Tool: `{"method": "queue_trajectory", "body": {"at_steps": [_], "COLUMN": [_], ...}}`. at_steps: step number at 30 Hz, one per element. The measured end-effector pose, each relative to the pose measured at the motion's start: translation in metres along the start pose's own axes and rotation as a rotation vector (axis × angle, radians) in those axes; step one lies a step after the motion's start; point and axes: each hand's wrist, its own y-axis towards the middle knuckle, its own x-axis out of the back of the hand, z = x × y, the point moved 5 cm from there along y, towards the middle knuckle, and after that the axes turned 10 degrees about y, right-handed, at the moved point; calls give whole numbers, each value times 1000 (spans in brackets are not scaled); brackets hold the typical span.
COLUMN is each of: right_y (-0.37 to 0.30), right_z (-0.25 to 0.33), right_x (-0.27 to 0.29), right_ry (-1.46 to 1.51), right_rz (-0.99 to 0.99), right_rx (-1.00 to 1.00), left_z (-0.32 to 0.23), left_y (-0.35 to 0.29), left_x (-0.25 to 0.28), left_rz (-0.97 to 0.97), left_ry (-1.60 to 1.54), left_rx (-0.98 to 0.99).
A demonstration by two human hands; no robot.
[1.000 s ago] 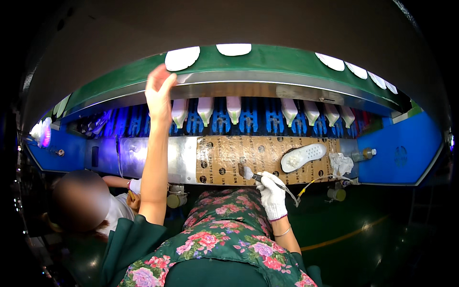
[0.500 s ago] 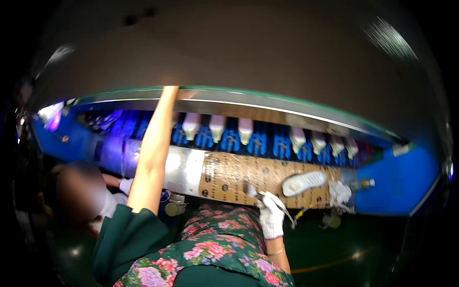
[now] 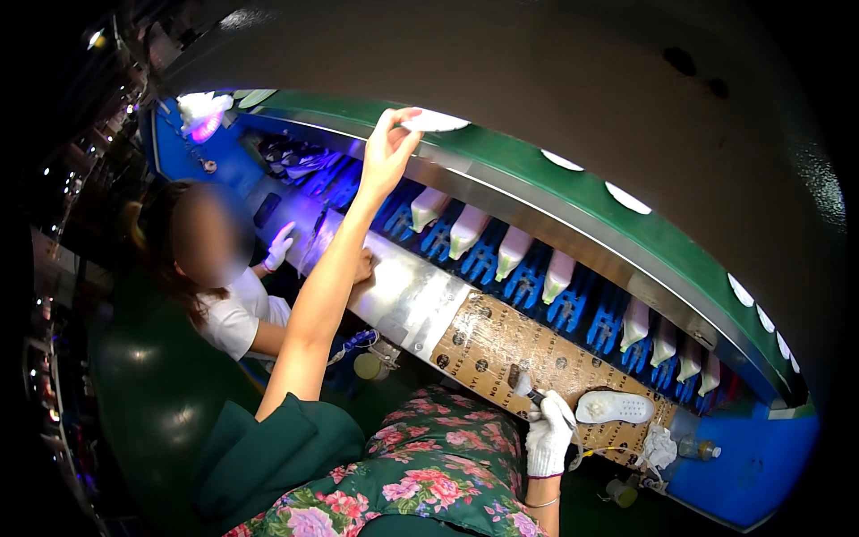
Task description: The person applies adhesive to various shoe soles and components using a brush, picking items from a conveyor belt and placing them back after coating.
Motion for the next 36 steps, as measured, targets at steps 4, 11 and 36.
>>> {"method": "queue_trajectory", "body": {"at_steps": [4, 11, 36], "right_y": [2, -4, -63], "right_z": [26, 80, 115], "right_x": [-20, -47, -153], "right_ry": [-21, 213, -863], "right_rz": [27, 265, 539], "right_rx": [33, 91, 835], "left_z": [-55, -75, -130], "left_y": [-76, -169, -321], "left_x": [53, 83, -174], "left_rz": [-311, -416, 572], "left_ry": [185, -229, -1555], "left_rx": [-288, 245, 1133]}}
